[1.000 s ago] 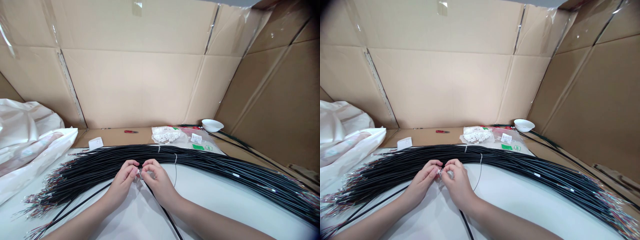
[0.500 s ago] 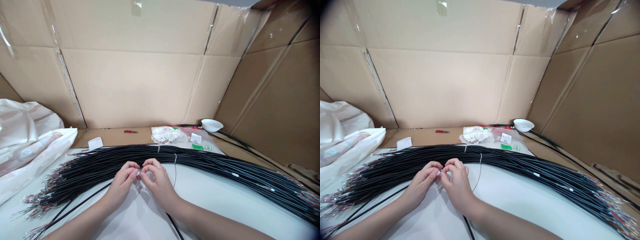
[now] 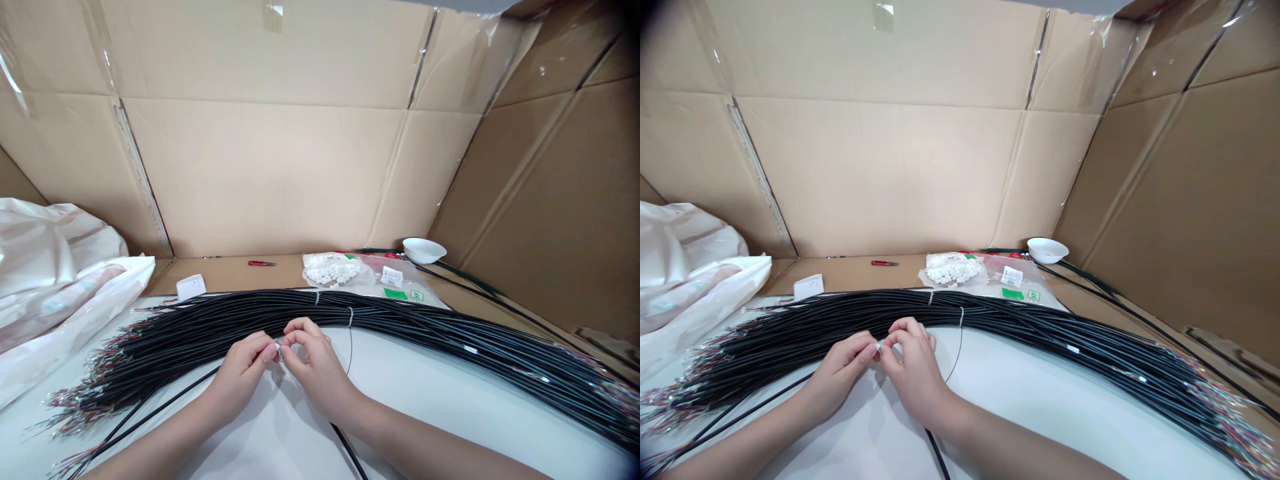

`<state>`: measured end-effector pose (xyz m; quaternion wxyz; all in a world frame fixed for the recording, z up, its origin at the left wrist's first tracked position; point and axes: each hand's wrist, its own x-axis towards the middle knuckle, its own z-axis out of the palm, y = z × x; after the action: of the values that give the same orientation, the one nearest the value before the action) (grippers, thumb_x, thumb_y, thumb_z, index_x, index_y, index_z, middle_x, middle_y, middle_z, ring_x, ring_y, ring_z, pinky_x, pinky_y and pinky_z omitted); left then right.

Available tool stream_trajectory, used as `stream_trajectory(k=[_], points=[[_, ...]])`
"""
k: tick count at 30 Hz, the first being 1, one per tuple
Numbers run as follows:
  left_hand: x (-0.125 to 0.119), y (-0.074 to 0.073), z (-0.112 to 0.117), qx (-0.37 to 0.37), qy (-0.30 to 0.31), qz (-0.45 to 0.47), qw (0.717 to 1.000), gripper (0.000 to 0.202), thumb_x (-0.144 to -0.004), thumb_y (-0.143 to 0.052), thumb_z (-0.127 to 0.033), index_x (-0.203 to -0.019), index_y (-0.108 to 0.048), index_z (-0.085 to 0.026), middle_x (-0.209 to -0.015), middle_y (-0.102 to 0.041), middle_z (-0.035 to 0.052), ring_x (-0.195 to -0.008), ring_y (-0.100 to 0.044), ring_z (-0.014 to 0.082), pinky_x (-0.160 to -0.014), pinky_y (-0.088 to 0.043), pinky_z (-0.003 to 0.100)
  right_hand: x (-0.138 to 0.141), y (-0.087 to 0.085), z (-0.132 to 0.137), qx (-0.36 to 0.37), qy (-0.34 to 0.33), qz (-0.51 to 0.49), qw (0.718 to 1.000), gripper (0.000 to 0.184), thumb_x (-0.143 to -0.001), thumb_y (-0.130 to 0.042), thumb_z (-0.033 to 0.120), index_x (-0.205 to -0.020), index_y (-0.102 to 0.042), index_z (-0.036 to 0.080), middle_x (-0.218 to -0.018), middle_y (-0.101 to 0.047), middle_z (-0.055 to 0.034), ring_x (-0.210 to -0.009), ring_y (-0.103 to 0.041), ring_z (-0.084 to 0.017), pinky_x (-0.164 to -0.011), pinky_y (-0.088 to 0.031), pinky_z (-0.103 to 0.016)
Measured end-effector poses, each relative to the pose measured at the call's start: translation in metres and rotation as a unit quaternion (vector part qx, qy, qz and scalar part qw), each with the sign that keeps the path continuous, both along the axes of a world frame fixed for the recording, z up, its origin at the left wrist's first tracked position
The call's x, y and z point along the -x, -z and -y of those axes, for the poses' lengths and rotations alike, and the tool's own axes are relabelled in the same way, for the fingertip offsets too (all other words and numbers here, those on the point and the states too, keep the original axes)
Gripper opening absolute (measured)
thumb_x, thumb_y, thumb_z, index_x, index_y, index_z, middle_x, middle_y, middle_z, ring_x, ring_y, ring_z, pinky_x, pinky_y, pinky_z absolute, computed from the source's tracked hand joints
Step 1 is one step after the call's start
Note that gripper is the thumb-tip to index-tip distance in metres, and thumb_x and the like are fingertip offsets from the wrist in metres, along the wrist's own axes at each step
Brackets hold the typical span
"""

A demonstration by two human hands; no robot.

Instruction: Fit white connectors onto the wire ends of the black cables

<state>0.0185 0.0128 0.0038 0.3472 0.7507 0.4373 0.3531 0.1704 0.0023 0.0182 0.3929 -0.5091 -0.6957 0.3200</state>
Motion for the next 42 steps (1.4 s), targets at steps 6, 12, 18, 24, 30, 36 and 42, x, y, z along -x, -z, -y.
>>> stream_trajectory(k=[6,12,18,24,30,36,42], points=[[-0.001,0.001,0.002,0.057,0.001,0.019,0.998,0.035,-0.086,-0.038,-0.039,-0.063,-0.051,-0.017,-0.058,-0.042,-0.0040,-0.057,-0.036,0.0123,-0.053,-0.028,0.021,0.000,-0.001,0.001,-0.003,-0.002,-0.010,1.000,0.014,-0.077,-0.048,0.020,-0.064,-0.054,0.018,-0.093,-0.052,-0.0024,-0.092,-0.048,-0.018,-0.081,-0.033,-0.033],[-0.004,-0.002,0.001,0.070,0.005,0.043,0.997,0.033,-0.086,-0.036,-0.040,-0.069,-0.053,-0.017,-0.063,-0.046,-0.0027,-0.061,-0.039,0.0134,-0.057,-0.030,0.021,-0.002,0.001,-0.001,0.010,-0.018,-0.054,0.998,0.015,-0.080,-0.045,0.023,-0.067,-0.051,0.019,-0.093,-0.051,-0.0021,-0.092,-0.048,-0.017,-0.080,-0.035,-0.031],[-0.006,-0.003,0.003,0.033,-0.001,0.043,0.999,0.031,-0.088,-0.036,-0.034,-0.067,-0.051,-0.017,-0.065,-0.045,-0.0021,-0.062,-0.042,0.0140,-0.059,-0.032,0.022,-0.002,0.008,-0.008,0.069,-0.029,-0.175,0.982,0.009,-0.078,-0.047,0.024,-0.085,-0.045,0.019,-0.077,-0.052,0.0008,-0.071,-0.050,-0.013,-0.064,-0.040,-0.026],[-0.003,-0.001,0.003,-0.037,0.001,0.029,0.999,0.029,-0.089,-0.035,-0.029,-0.070,-0.054,-0.018,-0.077,-0.049,0.0010,-0.072,-0.048,0.0154,-0.066,-0.036,0.024,-0.002,0.014,-0.015,0.093,-0.051,-0.269,0.957,0.018,-0.074,-0.052,0.021,-0.087,-0.041,0.020,-0.065,-0.052,0.0039,-0.062,-0.052,-0.012,-0.059,-0.039,-0.024],[0.001,-0.001,-0.001,-0.059,-0.042,0.003,0.997,0.027,-0.088,-0.037,-0.029,-0.074,-0.057,-0.018,-0.090,-0.054,0.0041,-0.082,-0.052,0.0170,-0.071,-0.039,0.025,-0.004,0.015,-0.022,0.103,-0.053,-0.343,0.932,0.023,-0.070,-0.059,0.023,-0.083,-0.041,0.019,-0.061,-0.053,0.0047,-0.056,-0.052,-0.011,-0.058,-0.040,-0.025],[0.004,-0.002,0.003,-0.111,-0.024,-0.039,0.993,0.023,-0.086,-0.042,-0.025,-0.078,-0.063,-0.020,-0.113,-0.058,0.0063,-0.105,-0.050,0.0203,-0.088,-0.039,0.031,-0.006,0.018,-0.024,0.080,-0.048,-0.343,0.935,0.017,-0.071,-0.058,0.022,-0.081,-0.044,0.019,-0.063,-0.054,0.0038,-0.058,-0.052,-0.011,-0.059,-0.040,-0.024],[0.004,-0.004,0.005,-0.173,-0.011,-0.066,0.983,0.020,-0.081,-0.045,-0.019,-0.073,-0.063,-0.019,-0.114,-0.061,0.0079,-0.102,-0.054,0.0212,-0.087,-0.041,0.034,-0.005,0.014,-0.019,0.046,-0.072,-0.293,0.952,0.008,-0.075,-0.054,0.022,-0.073,-0.047,0.018,-0.065,-0.051,0.0030,-0.062,-0.051,-0.011,-0.061,-0.040,-0.024]])
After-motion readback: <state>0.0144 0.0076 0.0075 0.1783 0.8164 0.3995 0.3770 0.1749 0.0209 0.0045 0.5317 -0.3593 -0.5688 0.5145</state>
